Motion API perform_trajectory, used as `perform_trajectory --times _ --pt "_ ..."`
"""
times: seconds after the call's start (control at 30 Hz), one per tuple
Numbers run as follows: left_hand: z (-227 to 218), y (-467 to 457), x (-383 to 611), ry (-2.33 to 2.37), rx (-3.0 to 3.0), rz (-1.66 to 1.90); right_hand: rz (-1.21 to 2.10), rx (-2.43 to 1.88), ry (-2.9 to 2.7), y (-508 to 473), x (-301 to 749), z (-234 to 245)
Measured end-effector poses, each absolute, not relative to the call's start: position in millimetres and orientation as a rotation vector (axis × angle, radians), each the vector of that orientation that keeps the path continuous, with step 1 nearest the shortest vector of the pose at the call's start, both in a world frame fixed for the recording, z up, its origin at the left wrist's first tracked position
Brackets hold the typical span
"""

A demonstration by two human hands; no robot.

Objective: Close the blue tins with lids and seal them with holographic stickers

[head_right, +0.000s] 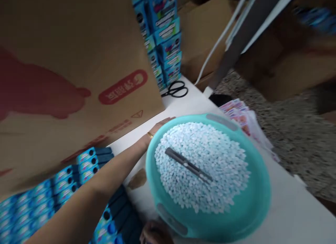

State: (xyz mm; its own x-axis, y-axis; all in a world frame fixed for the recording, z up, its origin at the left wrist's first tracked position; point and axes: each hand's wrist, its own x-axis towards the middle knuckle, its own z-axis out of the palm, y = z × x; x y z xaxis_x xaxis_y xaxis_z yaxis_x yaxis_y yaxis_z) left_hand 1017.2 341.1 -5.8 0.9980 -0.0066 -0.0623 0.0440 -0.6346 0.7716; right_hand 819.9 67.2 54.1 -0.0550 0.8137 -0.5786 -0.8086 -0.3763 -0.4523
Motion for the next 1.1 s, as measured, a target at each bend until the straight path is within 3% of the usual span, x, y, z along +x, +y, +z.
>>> perform_trajectory --times 0.13,0.23,0.33,0.43,0.57,0.73,0.97,1.1 --pt "34 338 958 0.452 2.19 0.218 1.682 -0.913 0.256 57 820 82" --pt "90 333 882 0.804 2.003 0.45 1.677 -0.916 0.348 49 826 98" --pt "147 314 792 1.048 1.873 0.392 1.737 -0.924 0.358 44 823 110" --pt "175 281 715 1.171 1.694 0.227 1.734 -0.878 0.352 43 815 124" --pt "163 236 670 1.257 1.642 0.208 1.693 -0.839 0.315 46 803 145" --pt "144 228 689 1.402 2.028 0.073 1.691 -1.041 0.112 49 793 160" --pt "137 250 711 1.501 2.274 -0.509 1.67 -1.183 0.007 58 792 163" --pt "131 259 711 1.441 2.317 -0.615 1.615 -1.247 0.007 65 796 161"
